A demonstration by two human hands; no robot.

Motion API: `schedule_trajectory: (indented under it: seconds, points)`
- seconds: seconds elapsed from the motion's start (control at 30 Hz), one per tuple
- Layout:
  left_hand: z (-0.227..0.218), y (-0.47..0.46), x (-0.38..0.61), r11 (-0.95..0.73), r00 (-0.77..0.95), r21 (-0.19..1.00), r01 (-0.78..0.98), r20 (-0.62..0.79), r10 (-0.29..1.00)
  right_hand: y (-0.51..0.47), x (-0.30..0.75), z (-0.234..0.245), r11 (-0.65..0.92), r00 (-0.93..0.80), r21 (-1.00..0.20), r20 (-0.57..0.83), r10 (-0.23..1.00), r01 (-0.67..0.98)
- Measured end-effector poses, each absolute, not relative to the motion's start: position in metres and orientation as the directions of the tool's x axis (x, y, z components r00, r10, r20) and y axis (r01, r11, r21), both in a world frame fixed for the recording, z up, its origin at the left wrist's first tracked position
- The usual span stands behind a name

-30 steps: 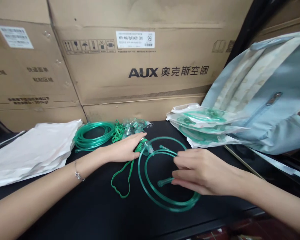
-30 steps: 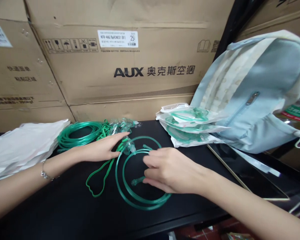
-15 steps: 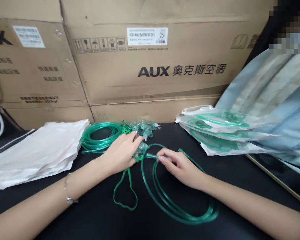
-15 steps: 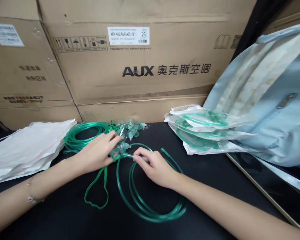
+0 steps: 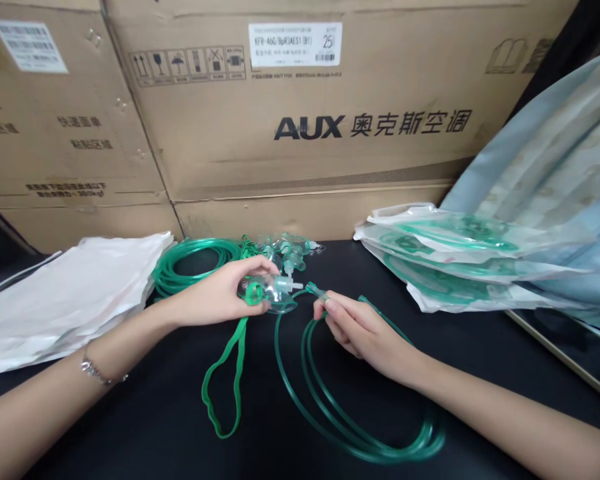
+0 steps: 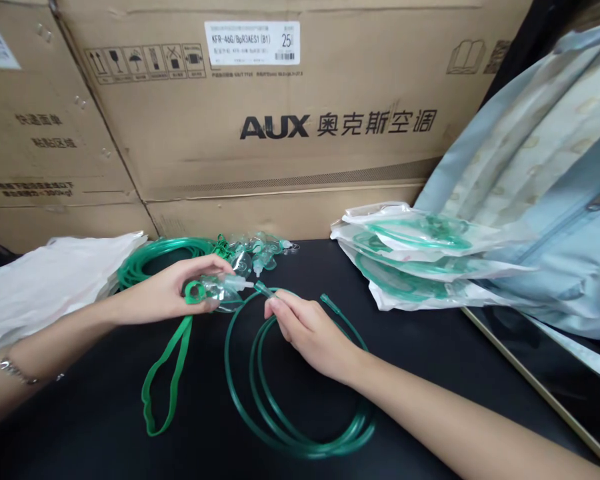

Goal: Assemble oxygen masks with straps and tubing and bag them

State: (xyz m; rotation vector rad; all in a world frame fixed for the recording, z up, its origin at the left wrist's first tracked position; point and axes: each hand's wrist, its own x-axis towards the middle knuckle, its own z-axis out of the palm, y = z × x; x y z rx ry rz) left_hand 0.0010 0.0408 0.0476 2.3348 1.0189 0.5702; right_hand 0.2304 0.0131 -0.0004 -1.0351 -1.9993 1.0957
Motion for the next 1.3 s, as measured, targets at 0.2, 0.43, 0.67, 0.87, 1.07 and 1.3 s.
schedule_trajectory:
  seconds: [0.2,0.43,0.67,0.87,1.07,1.3]
  points:
    - [0.048,0.038,0.002,-0.555,0.662,0.665,0.500,0.120,0.740,0.013,0.230,0.001,0.353,-0.546,-0.865,0.114,0.830,0.356]
    - [0.051,0.034,0.000,-0.604,0.688,0.584,0.542,0.104,0.718,0.013,0.230,-0.001,0.391,-0.565,-0.835,0.119,0.816,0.388]
    - [0.052,0.038,-0.003,-0.635,0.660,0.535,0.557,0.180,0.730,0.013,0.230,0.000,0.420,-0.556,-0.818,0.152,0.817,0.393]
    - [0.047,0.040,-0.002,-0.634,0.701,0.549,0.544,0.116,0.703,0.013,0.228,0.000,0.410,-0.539,-0.809,0.140,0.830,0.421]
    - [0.045,0.040,-0.005,-0.722,0.727,0.342,0.601,0.140,0.672,0.012,0.227,0.001,0.410,-0.538,-0.793,0.124,0.834,0.451]
    - [0.039,0.034,0.002,-0.800,0.788,-0.019,0.599,0.190,0.586,0.012,0.229,0.001,0.448,-0.589,-0.776,0.125,0.798,0.443]
